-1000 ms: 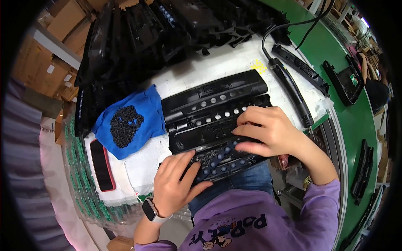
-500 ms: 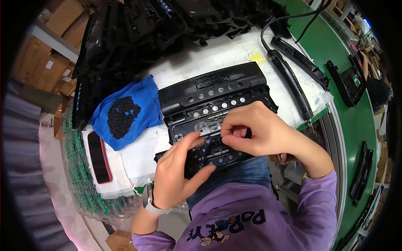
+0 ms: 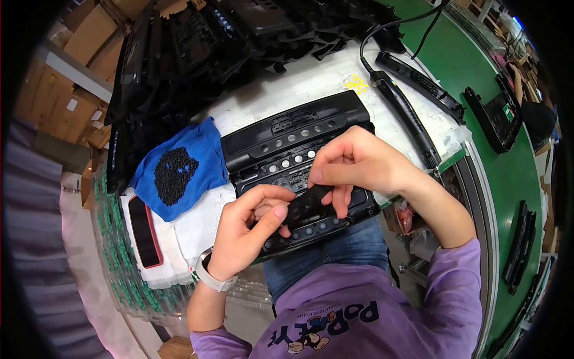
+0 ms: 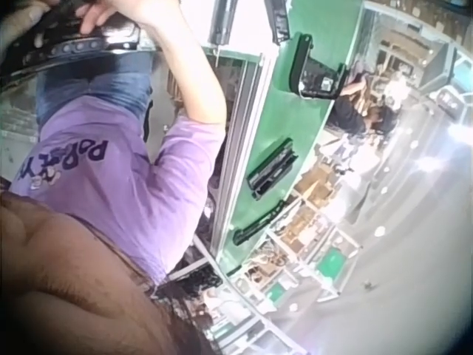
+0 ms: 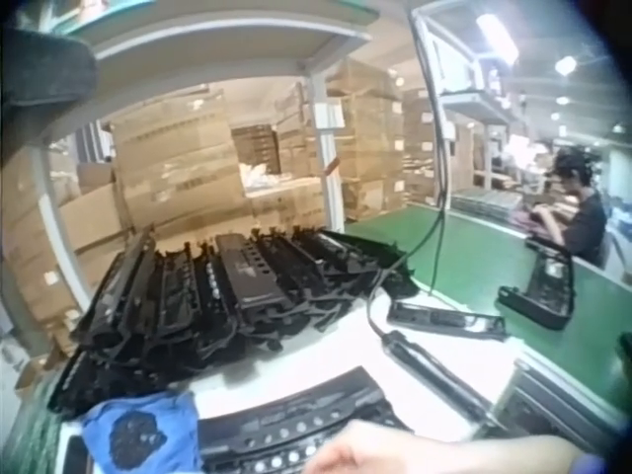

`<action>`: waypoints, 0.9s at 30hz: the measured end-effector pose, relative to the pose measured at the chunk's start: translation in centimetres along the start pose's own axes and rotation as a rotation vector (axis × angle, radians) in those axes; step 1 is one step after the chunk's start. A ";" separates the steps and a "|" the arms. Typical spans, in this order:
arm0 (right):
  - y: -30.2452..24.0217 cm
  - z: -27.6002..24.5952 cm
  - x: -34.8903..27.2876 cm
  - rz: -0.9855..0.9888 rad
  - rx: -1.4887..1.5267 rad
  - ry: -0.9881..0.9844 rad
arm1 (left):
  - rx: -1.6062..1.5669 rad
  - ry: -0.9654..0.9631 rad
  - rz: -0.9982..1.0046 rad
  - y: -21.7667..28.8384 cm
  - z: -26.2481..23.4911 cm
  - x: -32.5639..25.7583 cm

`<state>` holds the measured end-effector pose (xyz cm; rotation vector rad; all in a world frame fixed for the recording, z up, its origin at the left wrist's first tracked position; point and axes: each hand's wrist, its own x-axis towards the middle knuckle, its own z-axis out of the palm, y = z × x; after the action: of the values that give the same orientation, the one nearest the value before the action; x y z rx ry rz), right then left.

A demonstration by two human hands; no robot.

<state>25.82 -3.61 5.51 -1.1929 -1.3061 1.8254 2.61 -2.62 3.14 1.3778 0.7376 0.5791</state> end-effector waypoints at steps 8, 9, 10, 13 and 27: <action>1.6 -3.0 0.6 -0.634 -0.712 0.346 | 0.744 0.279 0.450 0.6 -2.3 3.4; 2.2 -3.4 0.9 -0.643 -0.714 0.346 | 0.830 0.268 0.522 0.2 -2.4 3.8; 2.8 -3.6 1.3 -0.748 -0.841 0.360 | 0.909 0.219 0.590 -0.3 -2.6 4.2; 3.6 -4.0 1.2 -0.765 -1.050 0.364 | 1.089 0.133 0.664 -0.8 -2.5 4.3; 1.1 -3.7 2.5 -0.769 -1.352 0.499 | 1.458 0.073 0.573 0.5 -2.1 3.8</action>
<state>28.10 -0.35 3.18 -1.2614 -2.2515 -0.0743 3.49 1.62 3.08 2.9927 0.8339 0.5052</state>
